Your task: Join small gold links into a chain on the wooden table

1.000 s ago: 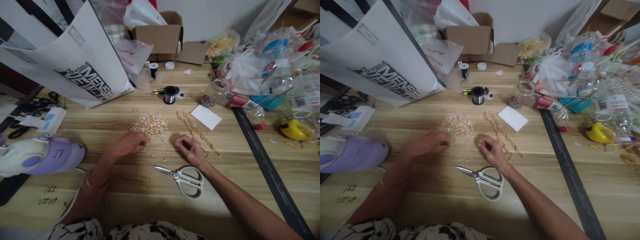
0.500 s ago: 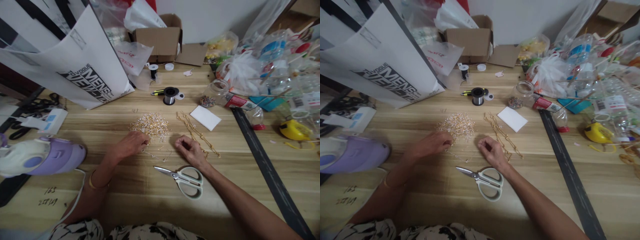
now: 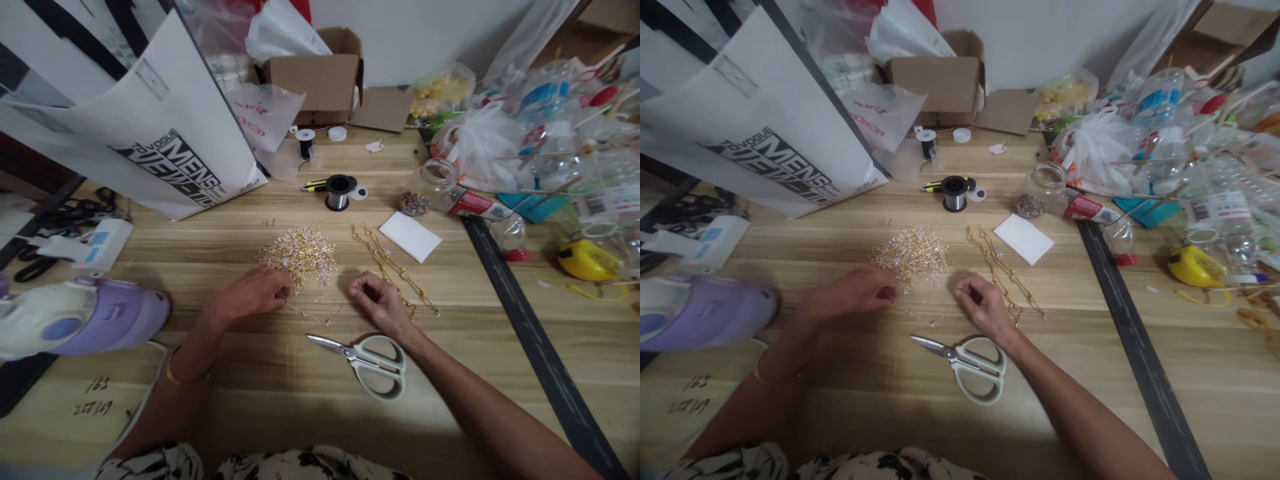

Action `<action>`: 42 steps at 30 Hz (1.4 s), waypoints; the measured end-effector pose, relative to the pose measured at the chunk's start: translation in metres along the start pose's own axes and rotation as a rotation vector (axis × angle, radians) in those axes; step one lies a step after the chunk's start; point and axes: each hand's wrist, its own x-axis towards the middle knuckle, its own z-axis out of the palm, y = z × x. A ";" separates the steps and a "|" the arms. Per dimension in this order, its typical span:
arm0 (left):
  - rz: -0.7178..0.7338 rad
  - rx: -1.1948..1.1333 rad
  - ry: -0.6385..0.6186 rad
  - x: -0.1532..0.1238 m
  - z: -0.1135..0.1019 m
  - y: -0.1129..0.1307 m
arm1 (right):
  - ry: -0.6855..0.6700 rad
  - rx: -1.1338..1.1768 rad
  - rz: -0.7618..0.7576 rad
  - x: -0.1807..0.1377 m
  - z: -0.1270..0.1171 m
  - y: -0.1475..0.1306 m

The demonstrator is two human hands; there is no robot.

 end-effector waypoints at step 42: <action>0.002 0.061 0.243 -0.007 0.025 0.027 | 0.001 -0.011 -0.025 0.001 0.000 0.000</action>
